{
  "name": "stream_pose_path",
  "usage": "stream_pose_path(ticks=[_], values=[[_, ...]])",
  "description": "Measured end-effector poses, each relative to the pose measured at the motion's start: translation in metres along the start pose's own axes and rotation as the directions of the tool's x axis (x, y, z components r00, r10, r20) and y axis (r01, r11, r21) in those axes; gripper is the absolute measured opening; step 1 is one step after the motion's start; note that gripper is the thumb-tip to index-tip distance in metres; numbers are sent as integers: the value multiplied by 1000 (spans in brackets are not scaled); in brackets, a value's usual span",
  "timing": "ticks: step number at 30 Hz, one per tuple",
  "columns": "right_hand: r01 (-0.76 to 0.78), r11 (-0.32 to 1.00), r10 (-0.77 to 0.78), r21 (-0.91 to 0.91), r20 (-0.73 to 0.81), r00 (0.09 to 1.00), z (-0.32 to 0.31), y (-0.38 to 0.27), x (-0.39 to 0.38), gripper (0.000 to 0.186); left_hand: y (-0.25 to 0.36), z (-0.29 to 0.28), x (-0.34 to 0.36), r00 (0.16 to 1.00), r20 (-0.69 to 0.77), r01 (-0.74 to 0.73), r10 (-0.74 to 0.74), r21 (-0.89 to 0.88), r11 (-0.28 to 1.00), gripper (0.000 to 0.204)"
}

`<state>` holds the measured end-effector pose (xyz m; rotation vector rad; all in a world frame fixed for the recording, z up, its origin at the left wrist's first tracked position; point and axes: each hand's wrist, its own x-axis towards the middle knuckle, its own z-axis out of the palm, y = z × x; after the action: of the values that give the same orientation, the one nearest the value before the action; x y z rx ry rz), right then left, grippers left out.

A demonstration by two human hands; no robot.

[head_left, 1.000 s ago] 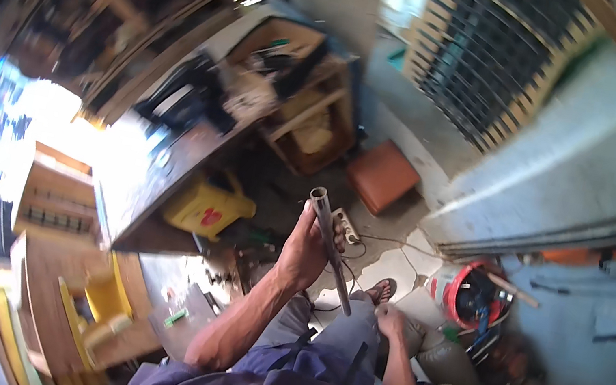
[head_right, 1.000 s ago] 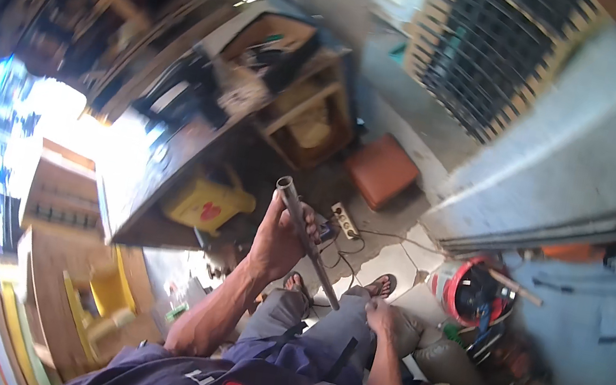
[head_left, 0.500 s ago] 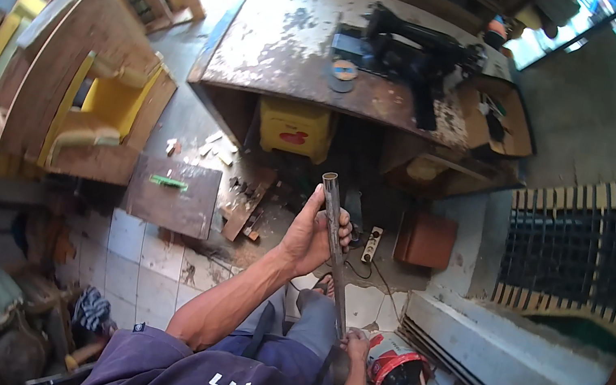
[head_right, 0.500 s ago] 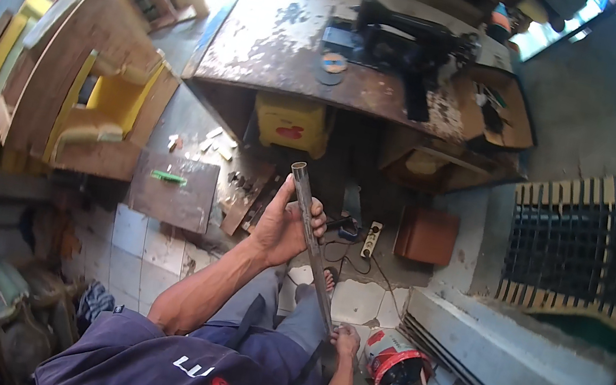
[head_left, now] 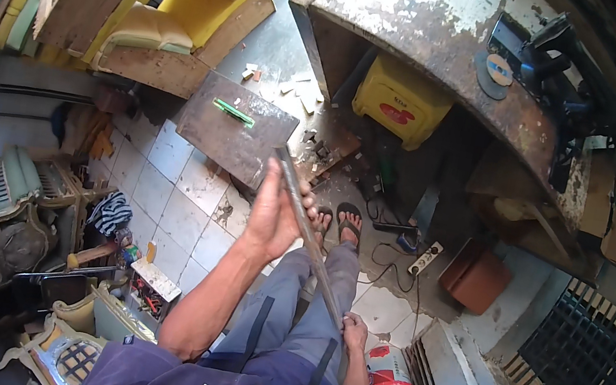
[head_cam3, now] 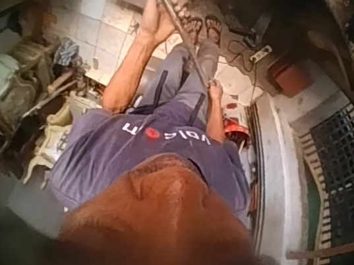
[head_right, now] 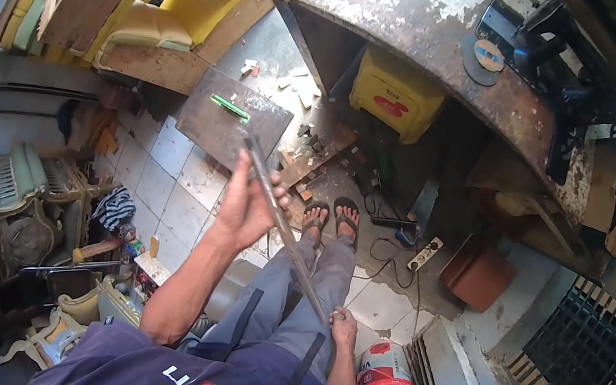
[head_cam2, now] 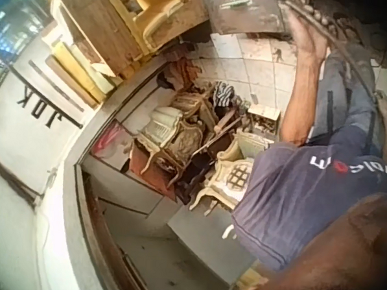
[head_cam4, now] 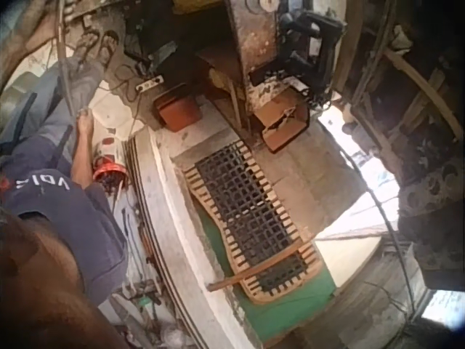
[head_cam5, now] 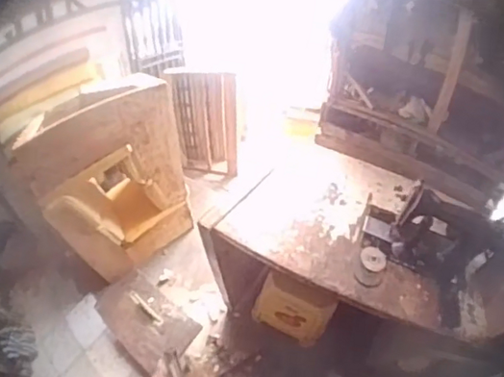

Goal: The person uses an angle grinder to cut a metal pipe and then fits a small metal component onto the cut end.

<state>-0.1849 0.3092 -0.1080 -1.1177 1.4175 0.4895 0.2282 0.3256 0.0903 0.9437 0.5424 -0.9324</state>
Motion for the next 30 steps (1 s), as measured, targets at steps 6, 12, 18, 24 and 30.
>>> stream_pose_path(ticks=[6, 12, 18, 24, 30], values=[[-140, 990, 139, 13, 69, 988, -62, -3, 37, 25, 28, -18, -10, 968, -73, -206, 240, 316, 926, 68], [-52, 985, 35, -163, -105, 994, -134, -88, 37, 23, 34, -26, -32, 899, 35, -360, 436, 624, 694, 57], [121, 854, -162, -507, -38, 986, -98, -182, 58, 23, -8, -81, -8, 858, 72, -298, 508, 876, 379, 61], [380, 565, -275, -733, 266, 924, -6, -171, 150, 33, -84, -134, 82, 822, 185, -255, 538, 965, 59, 56], [430, 564, -267, -705, 337, 903, 30, -188, 305, 33, -168, -230, 222, 910, 78, -92, 408, 996, 13, 58]])
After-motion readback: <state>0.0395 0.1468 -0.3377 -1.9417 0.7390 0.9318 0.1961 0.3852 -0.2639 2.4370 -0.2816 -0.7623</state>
